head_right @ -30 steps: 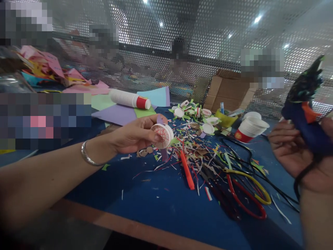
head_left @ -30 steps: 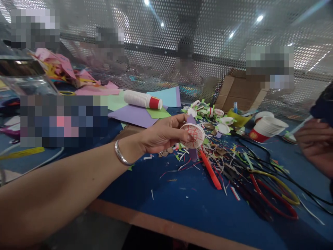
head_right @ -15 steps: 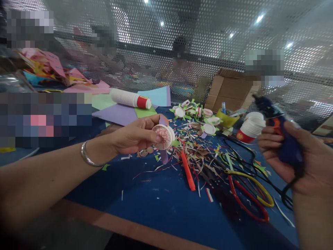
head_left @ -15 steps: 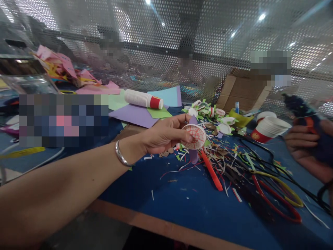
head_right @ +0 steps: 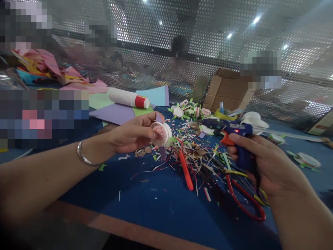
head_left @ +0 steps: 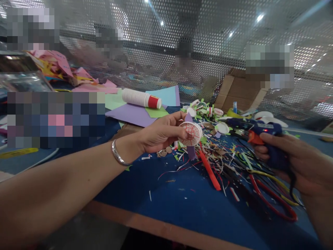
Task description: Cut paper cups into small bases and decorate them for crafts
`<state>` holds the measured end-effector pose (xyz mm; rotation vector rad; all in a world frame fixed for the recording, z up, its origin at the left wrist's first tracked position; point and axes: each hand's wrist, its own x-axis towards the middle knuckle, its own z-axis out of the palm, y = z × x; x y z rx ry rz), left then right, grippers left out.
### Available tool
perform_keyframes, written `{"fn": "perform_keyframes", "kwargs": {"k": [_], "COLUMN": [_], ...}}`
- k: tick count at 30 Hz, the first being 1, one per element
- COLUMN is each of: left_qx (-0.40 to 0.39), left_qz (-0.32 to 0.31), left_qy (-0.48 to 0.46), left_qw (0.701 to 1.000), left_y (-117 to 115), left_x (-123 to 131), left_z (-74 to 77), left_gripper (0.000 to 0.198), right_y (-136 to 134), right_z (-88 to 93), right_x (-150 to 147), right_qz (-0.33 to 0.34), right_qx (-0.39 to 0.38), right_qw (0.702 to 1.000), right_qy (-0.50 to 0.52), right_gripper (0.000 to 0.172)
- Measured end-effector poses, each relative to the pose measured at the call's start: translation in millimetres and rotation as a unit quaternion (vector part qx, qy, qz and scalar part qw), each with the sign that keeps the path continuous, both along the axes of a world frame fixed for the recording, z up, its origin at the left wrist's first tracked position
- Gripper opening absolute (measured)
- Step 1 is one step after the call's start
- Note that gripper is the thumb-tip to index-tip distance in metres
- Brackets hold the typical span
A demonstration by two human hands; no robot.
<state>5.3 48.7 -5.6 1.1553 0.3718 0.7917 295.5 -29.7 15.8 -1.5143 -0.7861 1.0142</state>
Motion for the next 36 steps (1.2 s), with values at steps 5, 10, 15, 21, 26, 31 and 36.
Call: {"fn": "perform_keyframes", "kwargs": {"k": [5, 10, 15, 21, 26, 31, 36], "left_qx": [-0.002, 0.009, 0.014, 0.031, 0.060, 0.096, 0.108], "left_qz": [0.006, -0.003, -0.002, -0.006, 0.004, 0.002, -0.002], "left_qy": [-0.001, -0.006, 0.004, 0.013, 0.043, 0.064, 0.067], "left_qw": [1.000, 1.000, 1.000, 0.999, 0.997, 0.993, 0.992], "left_y": [-1.2, -1.4, -1.2, -1.6, -1.0, 0.5, 0.2], "left_x": [-1.6, -2.3, -1.8, 0.2, 1.0, -0.8, -1.4], "left_z": [0.8, 1.3, 1.2, 1.1, -0.7, -3.9, -3.6], "left_gripper": [0.032, 0.031, 0.033, 0.029, 0.033, 0.037, 0.038], "right_y": [3.9, 2.8, -5.1, -16.1, -22.9, -25.7, -24.8], "right_z": [-5.9, -8.6, -5.7, 0.5, -7.9, -12.6, -1.4], "right_x": [-3.4, -8.5, -13.2, -17.8, -13.3, -8.7, -19.0], "right_qz": [0.013, 0.040, 0.104, 0.125, 0.162, 0.213, 0.211], "right_qx": [-0.085, -0.054, -0.054, -0.056, -0.064, 0.005, 0.074], "right_qw": [0.992, 0.991, 0.987, 0.990, 0.984, 0.957, 0.923], "right_qy": [0.089, 0.118, 0.106, 0.022, -0.043, -0.196, -0.313], "right_gripper": [0.041, 0.049, 0.039, 0.043, 0.045, 0.039, 0.039]}}
